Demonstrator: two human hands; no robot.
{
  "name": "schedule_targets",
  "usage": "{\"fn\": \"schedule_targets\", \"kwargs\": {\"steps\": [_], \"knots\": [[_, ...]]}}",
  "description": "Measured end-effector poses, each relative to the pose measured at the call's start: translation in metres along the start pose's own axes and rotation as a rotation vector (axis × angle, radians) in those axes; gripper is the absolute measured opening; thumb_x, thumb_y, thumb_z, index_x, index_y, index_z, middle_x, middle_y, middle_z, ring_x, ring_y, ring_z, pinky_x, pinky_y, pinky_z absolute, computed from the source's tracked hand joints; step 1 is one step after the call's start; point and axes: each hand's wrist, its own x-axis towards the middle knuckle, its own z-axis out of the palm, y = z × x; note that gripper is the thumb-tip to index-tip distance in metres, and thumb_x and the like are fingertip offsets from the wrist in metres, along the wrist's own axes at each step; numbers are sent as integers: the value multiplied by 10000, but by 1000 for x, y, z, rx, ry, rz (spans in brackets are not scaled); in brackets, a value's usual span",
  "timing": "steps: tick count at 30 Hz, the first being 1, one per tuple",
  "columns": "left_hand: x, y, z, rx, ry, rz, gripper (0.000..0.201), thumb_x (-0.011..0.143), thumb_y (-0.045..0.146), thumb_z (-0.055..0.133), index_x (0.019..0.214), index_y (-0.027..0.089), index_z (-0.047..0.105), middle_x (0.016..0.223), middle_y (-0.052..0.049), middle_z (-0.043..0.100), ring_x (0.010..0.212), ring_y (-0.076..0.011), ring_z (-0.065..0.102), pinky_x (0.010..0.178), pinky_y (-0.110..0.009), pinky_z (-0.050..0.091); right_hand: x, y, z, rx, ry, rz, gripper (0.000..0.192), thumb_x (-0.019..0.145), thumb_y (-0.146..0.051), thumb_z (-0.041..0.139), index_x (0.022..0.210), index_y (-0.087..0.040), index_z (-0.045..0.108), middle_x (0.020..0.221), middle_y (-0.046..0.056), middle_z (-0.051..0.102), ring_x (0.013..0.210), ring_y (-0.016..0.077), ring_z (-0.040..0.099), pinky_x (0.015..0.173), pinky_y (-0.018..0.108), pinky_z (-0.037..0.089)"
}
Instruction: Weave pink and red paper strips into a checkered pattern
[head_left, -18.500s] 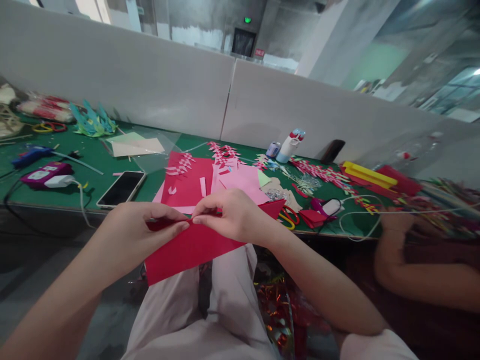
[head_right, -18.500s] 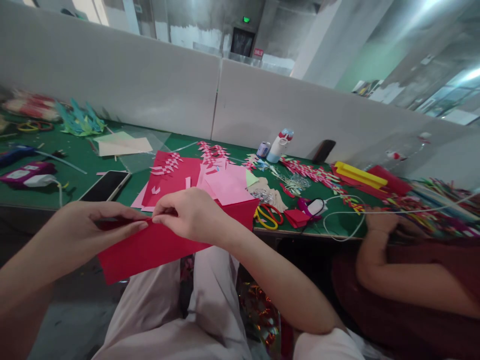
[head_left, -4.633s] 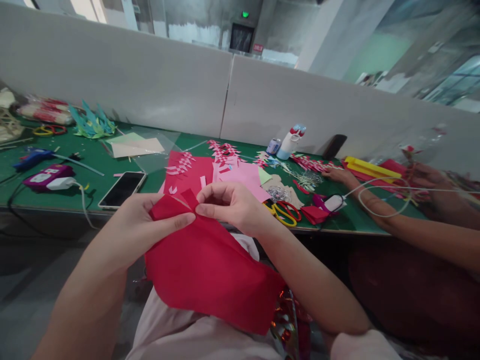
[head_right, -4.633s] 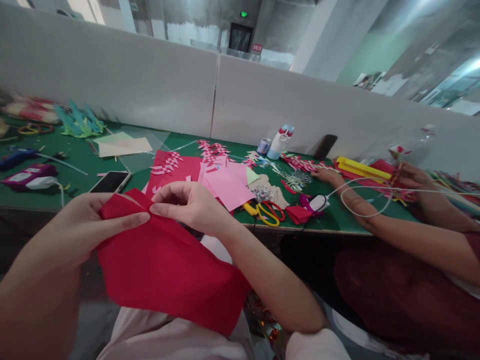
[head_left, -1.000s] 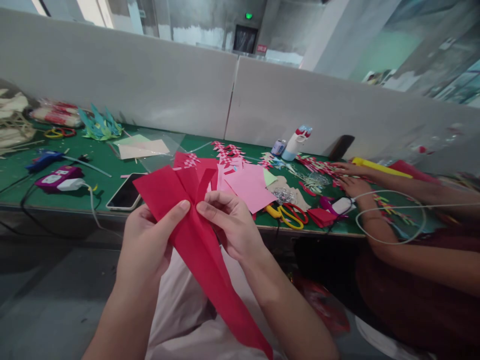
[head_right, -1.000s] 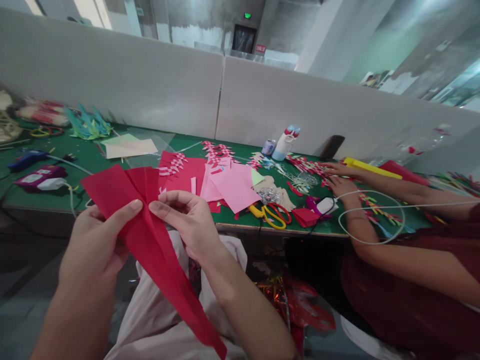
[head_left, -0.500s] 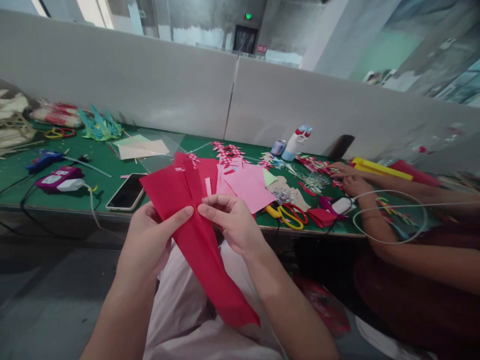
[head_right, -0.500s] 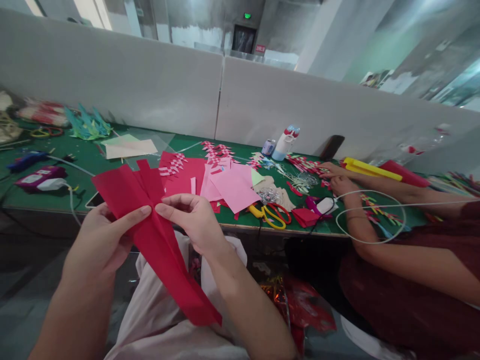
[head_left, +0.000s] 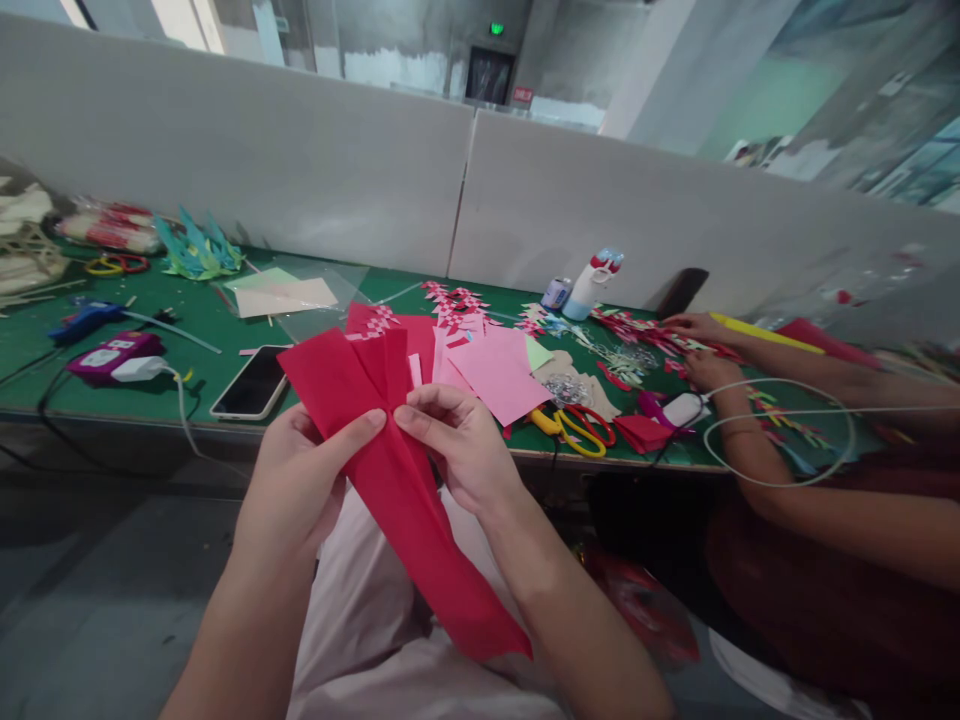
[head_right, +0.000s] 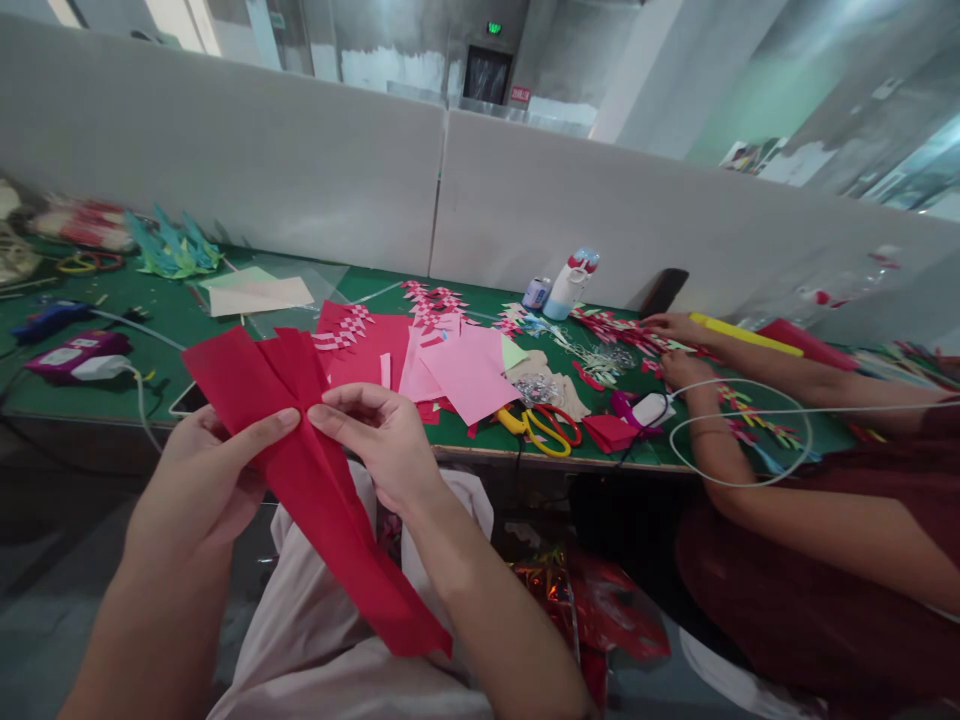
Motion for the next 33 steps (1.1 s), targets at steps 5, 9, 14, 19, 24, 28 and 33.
{"fn": "schedule_targets", "kwargs": {"steps": [5, 9, 14, 19, 24, 28, 33], "knots": [[1, 0, 0, 0, -6, -10, 345, 500, 186, 862, 800, 135, 700, 760, -39, 747, 678, -181, 703, 635, -244, 588, -1, -3, -2, -4, 2, 47, 237, 524, -252, 868, 694, -200, 710, 660, -60, 654, 620, 51, 578, 651, 183, 486], [2, -1, -1, 14, -37, -14, 338, 522, 207, 863, 814, 150, 703, 769, -43, 750, 695, -193, 709, 614, -241, 590, -1, -5, -3, -23, -4, 87, 259, 504, -255, 879, 693, -188, 716, 658, -51, 662, 613, 50, 580, 642, 181, 485], [3, -2, -3, 40, -44, -38, 305, 508, 213, 880, 753, 194, 699, 731, -15, 747, 621, -176, 693, 523, -222, 575, 1, -4, -3, -34, 5, 49, 240, 523, -255, 872, 689, -186, 713, 648, -55, 649, 582, 38, 552, 605, 173, 465], [2, 0, -2, 40, -50, -34, 260, 524, 225, 876, 726, 221, 711, 747, -12, 753, 627, -177, 693, 494, -210, 564, 2, -1, -3, -43, 10, 9, 247, 537, -277, 869, 695, -194, 698, 663, -57, 642, 600, 43, 556, 619, 182, 468], [3, 0, 0, 30, -43, -16, 272, 516, 210, 874, 738, 202, 716, 743, -17, 751, 639, -179, 695, 534, -223, 578, 2, 1, -2, -40, 14, -21, 259, 544, -294, 864, 712, -199, 690, 664, -57, 635, 609, 52, 558, 631, 195, 474], [2, 0, 1, -2, -55, -8, 288, 522, 192, 867, 767, 167, 716, 726, -13, 744, 635, -150, 689, 590, -202, 577, 0, 0, 0, -56, 29, -32, 250, 557, -299, 854, 716, -196, 690, 663, -51, 628, 612, 63, 552, 627, 205, 477], [0, 2, 3, -20, -58, -26, 264, 536, 173, 860, 758, 169, 718, 727, -13, 746, 619, -138, 680, 582, -196, 572, -2, -4, -1, -62, 24, -2, 259, 538, -296, 864, 716, -196, 703, 688, -35, 653, 626, 74, 567, 636, 213, 496]]}}
